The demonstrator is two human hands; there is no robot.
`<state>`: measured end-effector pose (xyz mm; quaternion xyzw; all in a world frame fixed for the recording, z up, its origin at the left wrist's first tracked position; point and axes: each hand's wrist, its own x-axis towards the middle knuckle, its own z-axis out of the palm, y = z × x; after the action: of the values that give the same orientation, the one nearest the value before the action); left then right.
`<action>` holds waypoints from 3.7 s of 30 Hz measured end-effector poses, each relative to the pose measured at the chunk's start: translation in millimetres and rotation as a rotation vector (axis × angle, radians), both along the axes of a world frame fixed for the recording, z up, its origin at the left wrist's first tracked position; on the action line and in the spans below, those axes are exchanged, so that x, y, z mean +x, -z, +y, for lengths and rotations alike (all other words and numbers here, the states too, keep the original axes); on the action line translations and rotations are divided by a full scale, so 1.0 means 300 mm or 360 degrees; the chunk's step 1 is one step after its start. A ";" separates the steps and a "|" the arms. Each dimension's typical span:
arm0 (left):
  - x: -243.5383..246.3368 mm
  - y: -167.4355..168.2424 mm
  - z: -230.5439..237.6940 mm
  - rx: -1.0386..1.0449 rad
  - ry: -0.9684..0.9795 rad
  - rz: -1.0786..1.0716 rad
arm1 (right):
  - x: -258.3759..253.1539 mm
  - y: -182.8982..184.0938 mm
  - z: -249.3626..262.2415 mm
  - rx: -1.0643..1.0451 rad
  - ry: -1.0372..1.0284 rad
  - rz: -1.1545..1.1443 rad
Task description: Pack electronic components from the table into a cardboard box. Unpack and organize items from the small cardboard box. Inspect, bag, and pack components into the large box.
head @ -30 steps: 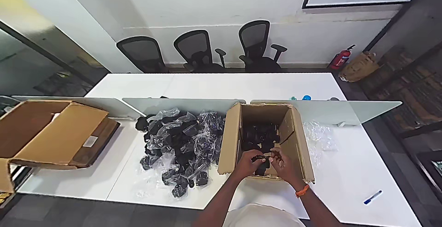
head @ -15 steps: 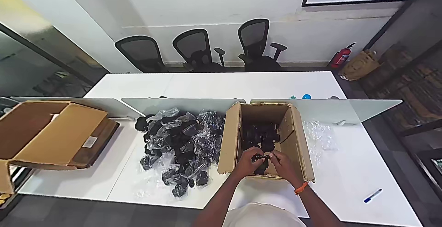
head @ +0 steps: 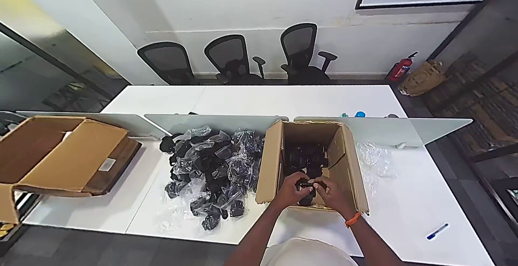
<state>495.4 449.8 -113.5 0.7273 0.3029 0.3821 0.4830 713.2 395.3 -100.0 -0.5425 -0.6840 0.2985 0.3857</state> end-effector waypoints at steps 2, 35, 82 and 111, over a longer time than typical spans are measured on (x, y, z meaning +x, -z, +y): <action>0.001 0.002 0.004 0.0052 0.0046 -0.0030 | 0.002 -0.003 0.002 -0.0069 0.0024 -0.0046; -0.004 0.005 0.001 0.0112 0.0103 -0.0029 | 0.015 0.013 0.002 -0.0213 -0.0062 0.0040; 0.003 0.000 -0.019 0.0217 0.0002 0.0092 | 0.003 0.021 0.012 -0.0262 -0.0162 -0.0202; -0.007 0.001 -0.016 -0.0004 -0.0014 0.0030 | -0.020 -0.006 -0.021 -0.0108 -0.0033 -0.0369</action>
<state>493.2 445.1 -113.8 0.7289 0.3112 0.3770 0.4794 707.2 389.0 -98.1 -0.5790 -0.7191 0.2606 0.2825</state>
